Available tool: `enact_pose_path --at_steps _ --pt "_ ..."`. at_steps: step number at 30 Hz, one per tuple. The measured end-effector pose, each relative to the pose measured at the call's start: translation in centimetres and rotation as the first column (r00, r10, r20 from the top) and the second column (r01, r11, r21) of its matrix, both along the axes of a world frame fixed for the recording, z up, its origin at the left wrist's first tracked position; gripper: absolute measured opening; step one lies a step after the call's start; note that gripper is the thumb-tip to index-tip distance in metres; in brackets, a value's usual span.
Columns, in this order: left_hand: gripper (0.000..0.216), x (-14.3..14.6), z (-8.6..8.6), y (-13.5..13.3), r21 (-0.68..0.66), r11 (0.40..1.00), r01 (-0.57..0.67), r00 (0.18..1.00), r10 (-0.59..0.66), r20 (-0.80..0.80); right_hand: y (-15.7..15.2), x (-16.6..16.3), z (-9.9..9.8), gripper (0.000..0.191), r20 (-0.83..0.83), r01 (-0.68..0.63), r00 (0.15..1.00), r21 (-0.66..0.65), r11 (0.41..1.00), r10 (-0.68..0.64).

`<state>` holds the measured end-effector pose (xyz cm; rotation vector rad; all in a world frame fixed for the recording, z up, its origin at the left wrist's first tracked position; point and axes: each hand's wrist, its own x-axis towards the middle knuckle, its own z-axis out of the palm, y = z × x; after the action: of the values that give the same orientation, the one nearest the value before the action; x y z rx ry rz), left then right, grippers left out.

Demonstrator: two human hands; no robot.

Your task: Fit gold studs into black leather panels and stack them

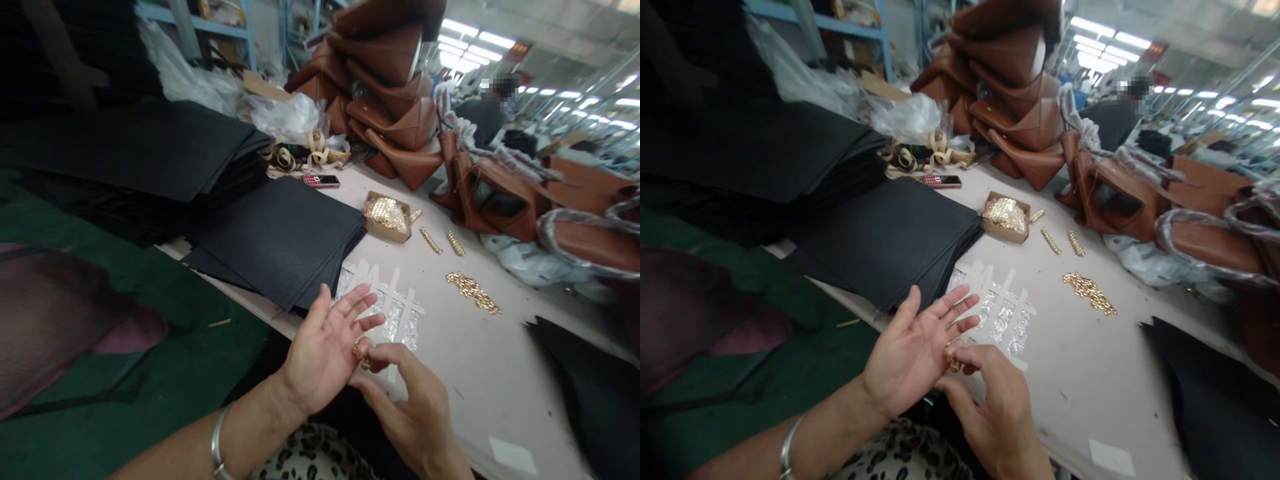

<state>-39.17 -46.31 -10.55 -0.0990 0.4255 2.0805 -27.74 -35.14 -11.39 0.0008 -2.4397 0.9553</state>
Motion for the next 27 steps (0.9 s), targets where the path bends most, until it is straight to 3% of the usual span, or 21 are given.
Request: enact_pose_path --at_steps 4,6,8,10,12,14,17,19,23,27 --pt "0.061 0.0 -0.4 -0.5 0.037 0.998 -0.043 0.999 0.044 -0.003 -1.1 -0.5 -1.2 0.015 0.005 0.044 0.999 -0.143 0.989 -0.044" --pt "0.06 0.2 -0.9 -0.7 0.05 0.995 -0.081 0.994 0.085 -0.069 -1.5 -0.8 -1.7 0.012 0.025 0.066 0.998 -0.276 0.959 -0.062" --pt "0.058 0.7 -1.5 -1.1 0.034 0.994 -0.1 0.969 0.105 -0.223 -1.8 -1.2 -2.3 0.008 0.082 0.132 0.991 -0.473 0.871 -0.106" --pt "0.058 1.1 -2.3 -1.5 -0.05 0.996 -0.075 0.914 0.049 -0.402 -1.9 -1.6 -2.9 0.011 0.157 0.209 0.977 -0.64 0.739 -0.141" --pt "0.051 1.3 -3.1 -1.9 -0.193 0.979 -0.069 0.838 -0.048 -0.543 -1.9 -1.9 -3.4 0.019 0.222 0.256 0.966 -0.726 0.638 -0.134" --pt "0.034 1.2 -3.5 -2.3 -0.326 0.933 -0.153 0.755 -0.103 -0.648 -1.8 -2.1 -3.5 0.023 0.258 0.254 0.963 -0.756 0.603 -0.083" --pt "0.022 0.8 -3.5 -2.6 -0.396 0.874 -0.281 0.648 -0.131 -0.75 -1.4 -2.0 -3.1 0.024 0.269 0.215 0.963 -0.743 0.634 -0.011" --pt "0.022 0.6 -3.4 -2.8 -0.403 0.867 -0.294 0.621 -0.148 -0.77 -1.0 -1.9 -2.7 0.024 0.273 0.199 0.962 -0.676 0.709 -0.009" --pt "0.021 0.7 -3.3 -3.1 -0.445 0.85 -0.282 0.623 -0.191 -0.759 -0.3 -1.5 -2.2 0.022 0.275 0.151 0.961 -0.433 0.888 -0.029" --pt "0.018 1.1 -3.8 -3.2 -0.503 0.826 -0.256 0.662 -0.229 -0.714 0.1 -1.5 -1.6 0.02 0.265 0.009 0.963 -0.239 0.971 0.056"
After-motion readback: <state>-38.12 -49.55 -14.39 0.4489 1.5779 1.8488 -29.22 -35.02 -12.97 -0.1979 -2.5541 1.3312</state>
